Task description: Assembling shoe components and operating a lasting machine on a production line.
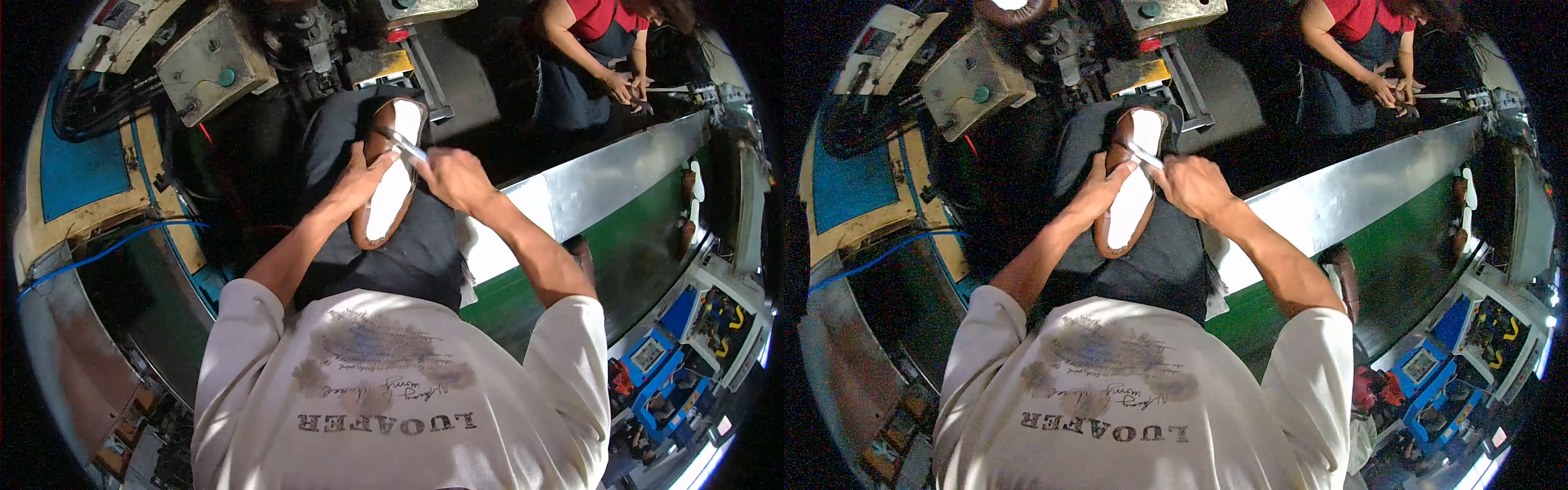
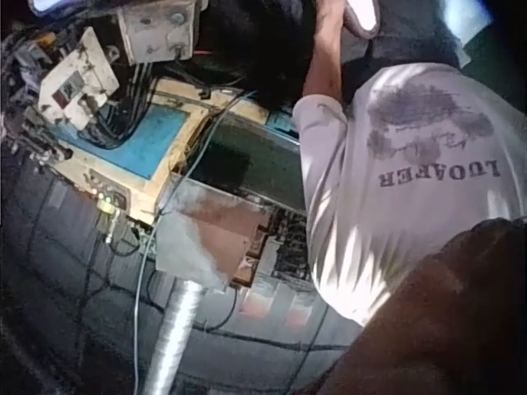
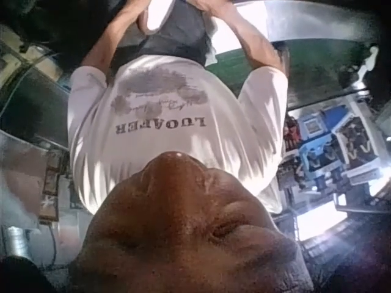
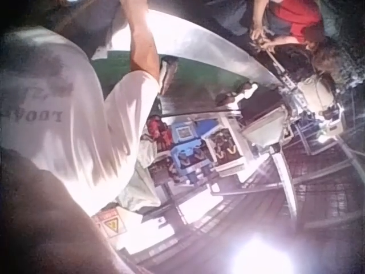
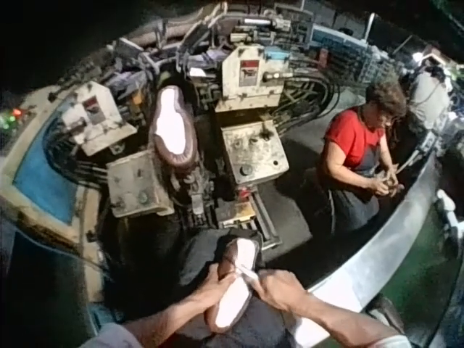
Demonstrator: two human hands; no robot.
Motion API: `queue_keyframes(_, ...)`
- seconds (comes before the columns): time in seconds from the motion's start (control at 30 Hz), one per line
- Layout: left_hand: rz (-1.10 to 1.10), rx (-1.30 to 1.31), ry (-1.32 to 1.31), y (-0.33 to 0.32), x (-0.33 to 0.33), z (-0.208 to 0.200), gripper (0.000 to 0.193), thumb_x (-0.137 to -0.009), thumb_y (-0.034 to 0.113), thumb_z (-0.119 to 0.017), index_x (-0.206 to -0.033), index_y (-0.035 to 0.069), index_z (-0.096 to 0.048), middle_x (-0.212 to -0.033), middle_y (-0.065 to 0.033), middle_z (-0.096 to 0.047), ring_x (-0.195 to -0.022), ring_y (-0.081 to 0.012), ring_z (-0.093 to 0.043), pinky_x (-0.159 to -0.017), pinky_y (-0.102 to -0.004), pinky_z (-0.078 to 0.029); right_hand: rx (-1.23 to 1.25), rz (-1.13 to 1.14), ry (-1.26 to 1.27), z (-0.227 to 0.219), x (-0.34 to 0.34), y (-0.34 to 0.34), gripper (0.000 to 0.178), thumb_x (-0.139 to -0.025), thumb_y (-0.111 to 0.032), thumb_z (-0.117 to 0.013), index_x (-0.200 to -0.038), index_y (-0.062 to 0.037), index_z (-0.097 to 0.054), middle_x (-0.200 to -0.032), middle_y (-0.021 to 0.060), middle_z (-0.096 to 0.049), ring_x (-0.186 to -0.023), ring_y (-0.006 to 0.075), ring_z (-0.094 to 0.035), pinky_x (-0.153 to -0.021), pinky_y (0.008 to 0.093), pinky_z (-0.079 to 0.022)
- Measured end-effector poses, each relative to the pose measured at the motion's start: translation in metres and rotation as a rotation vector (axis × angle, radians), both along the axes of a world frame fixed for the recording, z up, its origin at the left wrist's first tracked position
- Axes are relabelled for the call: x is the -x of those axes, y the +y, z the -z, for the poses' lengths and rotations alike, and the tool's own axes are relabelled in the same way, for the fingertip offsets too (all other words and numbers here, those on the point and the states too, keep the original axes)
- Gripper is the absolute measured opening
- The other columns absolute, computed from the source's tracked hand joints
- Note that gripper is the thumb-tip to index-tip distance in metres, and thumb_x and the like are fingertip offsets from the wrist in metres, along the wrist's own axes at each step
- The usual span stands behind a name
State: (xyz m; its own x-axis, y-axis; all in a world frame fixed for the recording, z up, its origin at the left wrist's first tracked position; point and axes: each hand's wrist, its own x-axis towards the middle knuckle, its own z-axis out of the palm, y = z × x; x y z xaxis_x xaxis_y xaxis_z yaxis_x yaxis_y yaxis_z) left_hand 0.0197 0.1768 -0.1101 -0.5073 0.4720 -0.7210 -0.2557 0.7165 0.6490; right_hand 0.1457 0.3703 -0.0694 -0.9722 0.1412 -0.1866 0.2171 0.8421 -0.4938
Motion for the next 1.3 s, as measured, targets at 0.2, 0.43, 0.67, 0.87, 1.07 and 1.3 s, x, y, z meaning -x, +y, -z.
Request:
queue_keyframes(0.2,-0.158,-0.411,-0.184,-0.057,-0.030,-0.009,0.097,-0.104,0.032,-0.069,-0.171,0.007,-0.003,-0.170,-0.0184,-0.027,-0.153,-0.0284,-0.035,-0.123,-0.0373,-0.033,0.208,0.143,0.124,-0.035,-0.003,-0.020,0.049,-0.108,-0.034,-0.059,-0.079,0.0045,-0.065,-0.074,0.0285,-0.064,-0.068,0.0470,-0.067,-0.061,0.0507,-0.050)
queue_keyframes(0.43,-0.106,-0.562,-0.103,-0.068,-0.037,0.008,0.113,-0.090,0.008,-0.080,-0.169,0.000,0.000,-0.166,-0.0246,-0.033,-0.153,-0.0296,-0.035,-0.123,-0.0362,-0.033,0.165,-0.008,-0.188,-0.035,-0.017,-0.036,0.046,-0.108,-0.033,-0.058,-0.086,0.0059,-0.067,-0.076,0.0295,-0.067,-0.067,0.0463,-0.069,-0.063,0.0509,-0.053)
queue_keyframes(0.67,-0.074,-0.529,-0.094,-0.076,-0.046,-0.007,0.121,-0.082,-0.002,-0.082,-0.169,0.001,0.002,-0.166,-0.0210,-0.034,-0.152,-0.0284,-0.036,-0.123,-0.0357,-0.032,0.135,-0.063,-0.139,-0.032,-0.037,-0.071,0.047,-0.107,-0.035,-0.060,-0.083,0.0051,-0.068,-0.073,0.0278,-0.067,-0.070,0.0492,-0.067,-0.066,0.0536,-0.054)
queue_keyframes(0.87,0.323,-0.389,0.207,-0.131,0.060,-0.116,0.075,-0.083,0.015,-0.080,-0.150,-0.003,-0.053,-0.136,-0.0168,-0.067,-0.125,-0.0236,-0.064,-0.109,-0.0373,-0.049,0.229,0.153,0.047,-0.089,-0.053,-0.035,0.045,-0.107,-0.032,-0.062,-0.081,0.0042,-0.067,-0.072,0.0263,-0.066,-0.069,0.0459,-0.067,-0.063,0.0520,-0.051)
queue_keyframes(1.07,0.272,-0.535,0.353,-0.036,0.104,-0.134,0.071,-0.087,0.022,-0.084,-0.146,-0.003,-0.054,-0.114,-0.0099,-0.073,-0.102,-0.0182,-0.070,-0.094,-0.0341,-0.056,0.325,0.197,0.038,-0.096,-0.065,-0.036,0.035,-0.107,-0.027,-0.062,-0.101,0.0066,-0.072,-0.079,0.0251,-0.064,-0.071,0.0459,-0.064,-0.065,0.0495,-0.050)
queue_keyframes(1.3,0.150,-0.457,-0.019,-0.001,0.016,-0.010,0.103,-0.077,0.018,-0.090,-0.161,-0.003,-0.033,-0.149,-0.0238,-0.056,-0.139,-0.0316,-0.055,-0.116,-0.0390,-0.043,0.125,0.100,-0.122,-0.072,-0.088,-0.022,0.036,-0.106,-0.027,-0.058,-0.127,0.0012,-0.067,-0.096,0.0256,-0.071,-0.085,0.0471,-0.069,-0.077,0.0540,-0.055)
